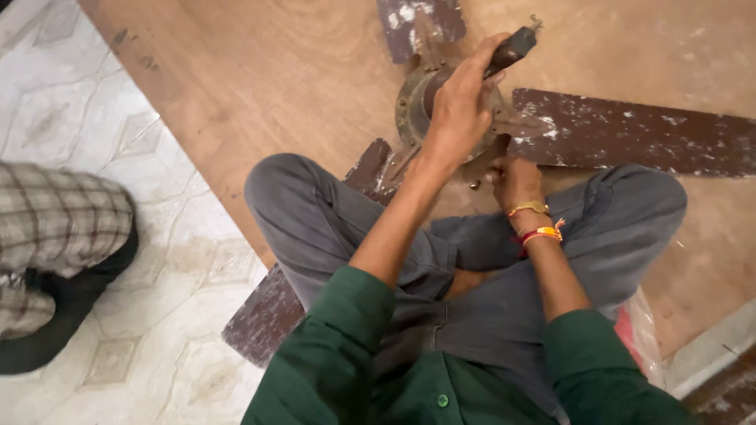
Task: The person sits on the floor and uses a yellow screwdriver to tighten screws on the central hub of a ceiling fan, attaching each fan blade one at a time. The person rotates the fan to access each blade and secures them to the hub.
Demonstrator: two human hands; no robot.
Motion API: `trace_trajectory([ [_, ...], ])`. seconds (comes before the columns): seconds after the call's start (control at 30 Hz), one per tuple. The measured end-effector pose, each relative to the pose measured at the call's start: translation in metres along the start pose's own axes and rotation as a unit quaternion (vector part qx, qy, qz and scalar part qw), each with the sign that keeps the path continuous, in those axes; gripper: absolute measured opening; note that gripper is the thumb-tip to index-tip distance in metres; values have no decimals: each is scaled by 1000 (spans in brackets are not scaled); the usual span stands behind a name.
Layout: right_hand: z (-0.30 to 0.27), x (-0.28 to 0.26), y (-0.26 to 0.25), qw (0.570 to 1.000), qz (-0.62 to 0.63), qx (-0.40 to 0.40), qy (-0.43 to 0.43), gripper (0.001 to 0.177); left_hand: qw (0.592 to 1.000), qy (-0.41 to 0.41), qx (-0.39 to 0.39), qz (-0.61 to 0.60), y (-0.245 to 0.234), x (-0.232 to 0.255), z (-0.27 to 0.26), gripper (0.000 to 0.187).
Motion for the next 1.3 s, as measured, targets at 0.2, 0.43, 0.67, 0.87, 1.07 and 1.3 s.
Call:
trace_trajectory([
  [0.2, 7, 4, 16, 999, 4, -33, -23, 26, 1000, 7, -5, -26, -2, 4, 1, 71],
  [0.43, 9, 5, 24, 996, -8, -91, 0, 18, 999, -8, -9, 36, 0, 2, 1, 65],
  [0.67, 8, 9, 31, 991, -35, -126, -5, 13, 998, 20, 14, 53, 3, -7, -1, 60],
  [0.87, 1, 3, 28, 995, -62, -79, -27, 8, 1000, -20, 5, 19, 5, -9, 2, 58],
  [1.07, -5, -6, -7, 995, 94, 33, 7, 14, 1000, 6, -1, 30, 0, 0, -1, 71],
  [1.3, 17, 11, -47, 959, 252, 125, 23, 17, 1000, 0, -4, 9, 1, 4, -1, 76],
])
Point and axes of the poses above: each hand's wrist, its own z-axis towards the middle knuckle, its own y-axis out of the palm, x = y × z, the point moved 3 cm from there along z, towards the middle knuckle, and after that the axes turned 12 degrees about -x, right-handed, at the moved point
